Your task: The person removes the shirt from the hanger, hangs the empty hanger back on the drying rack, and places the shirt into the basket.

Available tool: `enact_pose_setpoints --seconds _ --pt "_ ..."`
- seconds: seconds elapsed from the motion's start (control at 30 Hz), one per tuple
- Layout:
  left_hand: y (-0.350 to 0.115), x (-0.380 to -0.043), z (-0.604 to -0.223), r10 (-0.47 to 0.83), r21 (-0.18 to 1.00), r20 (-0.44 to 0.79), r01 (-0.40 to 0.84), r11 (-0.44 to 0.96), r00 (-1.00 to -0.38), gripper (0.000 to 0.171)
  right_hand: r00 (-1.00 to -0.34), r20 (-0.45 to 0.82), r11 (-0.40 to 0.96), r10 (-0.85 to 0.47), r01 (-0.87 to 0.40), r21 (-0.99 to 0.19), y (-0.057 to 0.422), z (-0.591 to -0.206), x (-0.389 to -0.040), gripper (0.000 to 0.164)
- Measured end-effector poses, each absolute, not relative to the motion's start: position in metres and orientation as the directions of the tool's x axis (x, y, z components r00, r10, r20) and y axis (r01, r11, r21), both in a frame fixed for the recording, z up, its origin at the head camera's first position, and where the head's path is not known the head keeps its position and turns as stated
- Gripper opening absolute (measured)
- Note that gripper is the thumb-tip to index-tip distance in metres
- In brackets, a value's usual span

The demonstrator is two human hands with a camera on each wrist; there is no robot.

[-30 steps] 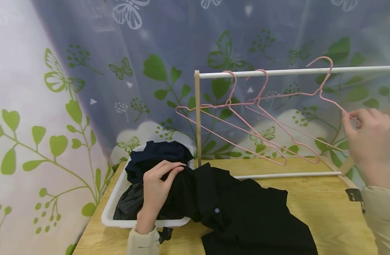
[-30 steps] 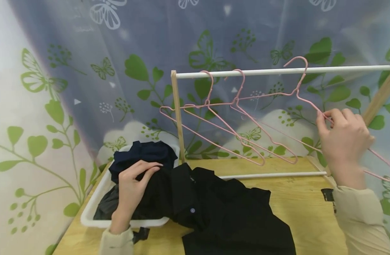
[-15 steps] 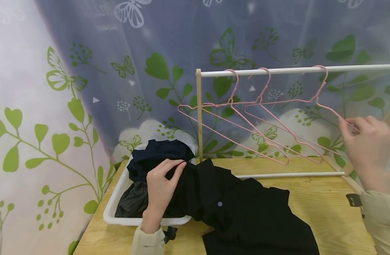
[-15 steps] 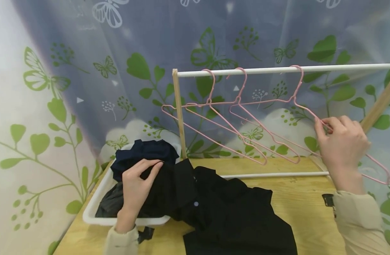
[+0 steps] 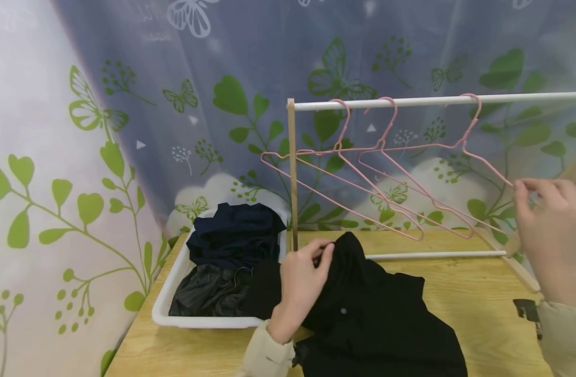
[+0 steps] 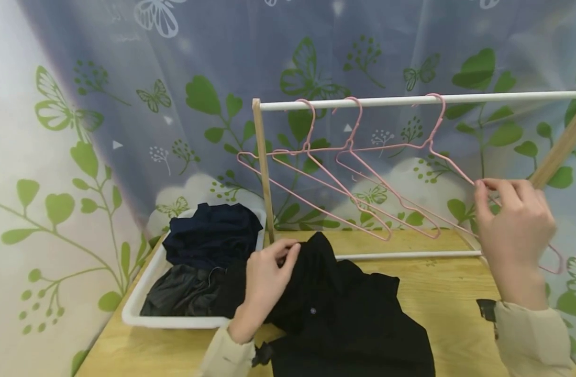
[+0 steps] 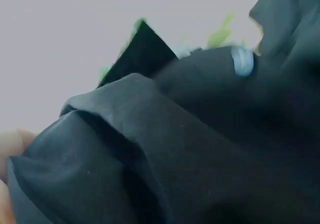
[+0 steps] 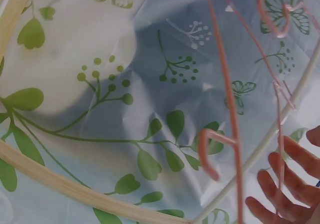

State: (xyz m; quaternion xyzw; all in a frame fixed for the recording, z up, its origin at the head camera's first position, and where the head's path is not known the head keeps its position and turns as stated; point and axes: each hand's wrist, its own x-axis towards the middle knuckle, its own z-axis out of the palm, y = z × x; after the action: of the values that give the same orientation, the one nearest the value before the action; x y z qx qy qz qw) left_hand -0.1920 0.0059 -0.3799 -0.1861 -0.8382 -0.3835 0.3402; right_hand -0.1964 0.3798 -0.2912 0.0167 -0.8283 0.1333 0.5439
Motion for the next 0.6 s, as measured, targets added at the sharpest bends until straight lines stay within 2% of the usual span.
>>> enact_pose_setpoints --seconds 0.1,0.2,0.33,0.43,0.5,0.6 --pt "0.025 -0.187 -0.401 0.181 0.479 0.664 0.599 0.642 -0.726 0.012 -0.398 0.901 0.933 0.172 -0.229 -0.279 0.373 -0.291 -0.185 0.039" --pt "0.034 -0.182 -0.424 0.299 0.400 0.596 0.598 0.694 -0.746 0.010 -0.353 0.920 0.914 0.169 -0.294 -0.280 0.361 -0.295 -0.173 0.040" --pt "0.035 -0.177 -0.449 0.467 0.325 0.422 0.611 0.722 -0.777 0.011 -0.196 0.973 0.911 0.123 -0.365 -0.189 0.335 -0.307 -0.162 0.040" --pt "0.028 -0.177 -0.455 0.588 0.336 0.274 0.648 0.683 -0.761 0.011 -0.093 0.991 0.878 0.094 -0.462 -0.126 0.310 -0.326 -0.159 0.038" --pt "0.021 -0.178 -0.453 0.633 0.353 0.229 0.669 0.654 -0.739 0.013 -0.092 0.995 0.838 0.048 -0.539 -0.090 0.295 -0.343 -0.158 0.042" --pt "0.008 -0.180 -0.441 0.627 0.370 0.264 0.677 0.635 -0.733 0.016 -0.181 0.981 0.759 -0.071 -0.648 -0.064 0.280 -0.374 -0.156 0.047"
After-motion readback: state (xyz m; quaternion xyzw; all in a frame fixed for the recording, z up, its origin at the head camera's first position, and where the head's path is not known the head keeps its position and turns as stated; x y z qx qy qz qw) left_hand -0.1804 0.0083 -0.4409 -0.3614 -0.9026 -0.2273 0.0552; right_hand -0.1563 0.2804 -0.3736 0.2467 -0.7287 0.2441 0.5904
